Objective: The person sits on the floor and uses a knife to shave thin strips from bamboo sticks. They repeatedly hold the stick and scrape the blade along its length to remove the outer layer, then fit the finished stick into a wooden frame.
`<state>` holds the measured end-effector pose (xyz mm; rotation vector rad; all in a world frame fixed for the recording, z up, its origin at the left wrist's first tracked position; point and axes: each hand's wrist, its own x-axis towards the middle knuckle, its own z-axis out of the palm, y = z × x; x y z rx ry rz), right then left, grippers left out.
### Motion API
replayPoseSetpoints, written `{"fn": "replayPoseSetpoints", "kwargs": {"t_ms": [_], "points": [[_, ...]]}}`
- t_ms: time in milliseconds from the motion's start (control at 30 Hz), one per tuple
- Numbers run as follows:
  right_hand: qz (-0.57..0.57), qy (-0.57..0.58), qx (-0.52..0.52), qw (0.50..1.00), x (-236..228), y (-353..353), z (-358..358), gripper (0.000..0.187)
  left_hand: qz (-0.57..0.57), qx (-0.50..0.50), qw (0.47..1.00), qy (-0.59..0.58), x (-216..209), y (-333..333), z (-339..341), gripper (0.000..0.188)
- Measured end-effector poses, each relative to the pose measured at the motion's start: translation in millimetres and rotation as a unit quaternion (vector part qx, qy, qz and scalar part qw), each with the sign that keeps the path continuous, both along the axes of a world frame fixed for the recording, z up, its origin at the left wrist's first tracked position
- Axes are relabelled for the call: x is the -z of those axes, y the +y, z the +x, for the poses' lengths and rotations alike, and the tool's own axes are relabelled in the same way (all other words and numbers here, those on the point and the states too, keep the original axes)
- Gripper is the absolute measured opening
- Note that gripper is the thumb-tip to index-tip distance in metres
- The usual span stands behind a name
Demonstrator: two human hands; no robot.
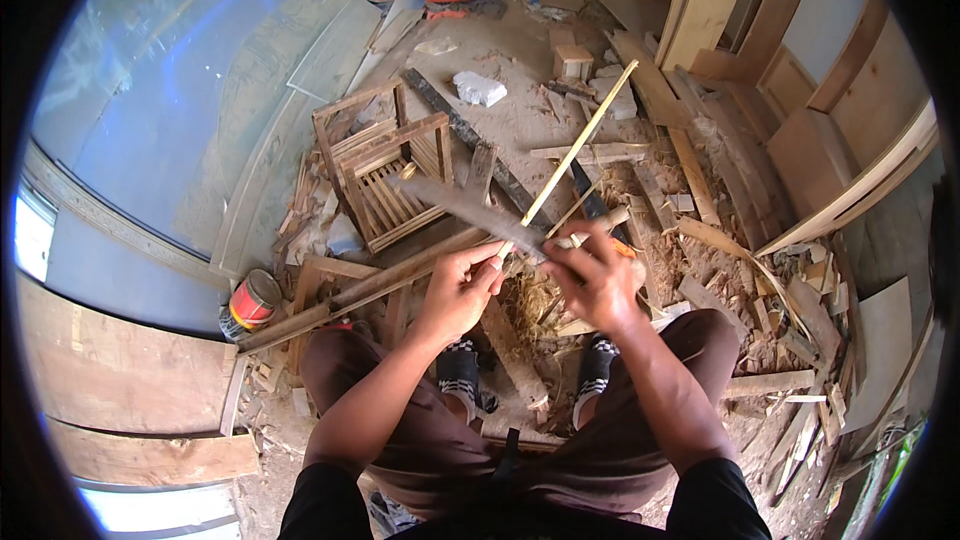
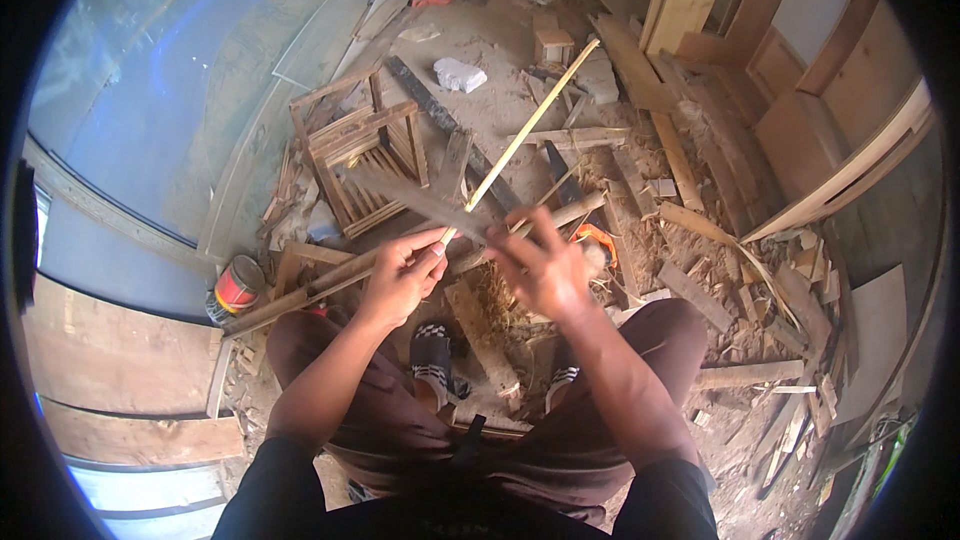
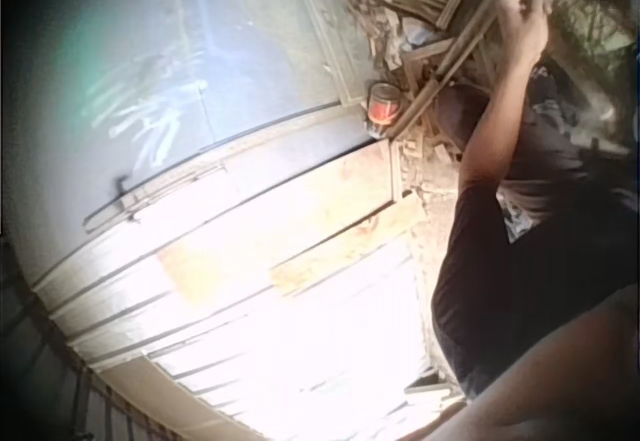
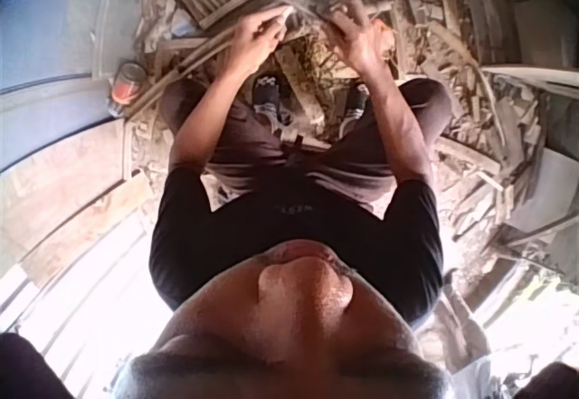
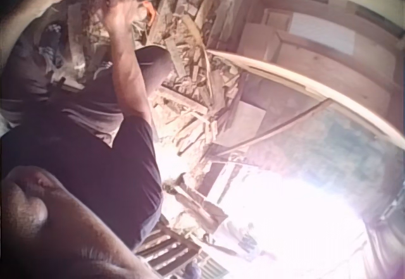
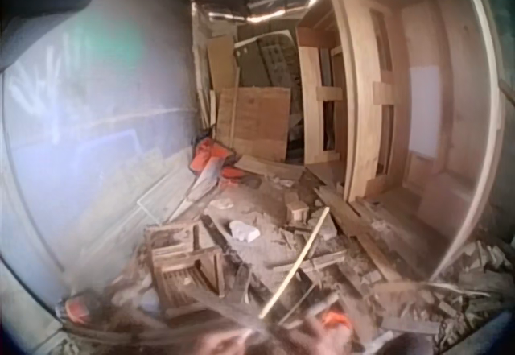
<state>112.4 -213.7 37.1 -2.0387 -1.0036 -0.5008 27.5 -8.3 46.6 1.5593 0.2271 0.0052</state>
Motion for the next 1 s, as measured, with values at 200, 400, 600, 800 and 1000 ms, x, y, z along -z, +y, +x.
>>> {"fn": "replayPoseSetpoints", "kwargs": {"t_ms": [200, 400, 600, 800, 1000], "points": [[0.053, -0.014, 0.01, 0.998, 12.3, 6.8, 2.9, 0.023, 0.047, -0.033, 0.997, -0.056, 6.5, -10.0, 5.1, 0.029], [0.083, -0.049, 0.086, 0.992, 13.3, -7.2, 35.2, 0.018, 0.051, -0.013, 0.997, -0.051, -8.8, -20.9, -0.7, 0.029], [-0.008, -0.064, 0.007, 0.998, 3.4, -3.5, -4.9, 0.021, 0.087, -0.013, 0.994, -0.067, 7.1, -21.9, 4.4, 0.028], [0.054, -0.007, 0.107, 0.993, 10.1, -2.9, 24.6, 0.016, 0.104, -0.009, 0.992, -0.067, -3.0, -27.1, 3.9, 0.029], [0.082, -0.014, 0.107, 0.991, 7.8, -6.8, 40.6, 0.021, 0.083, -0.008, 0.993, -0.079, -8.1, -29.7, 2.0, 0.028]]}}
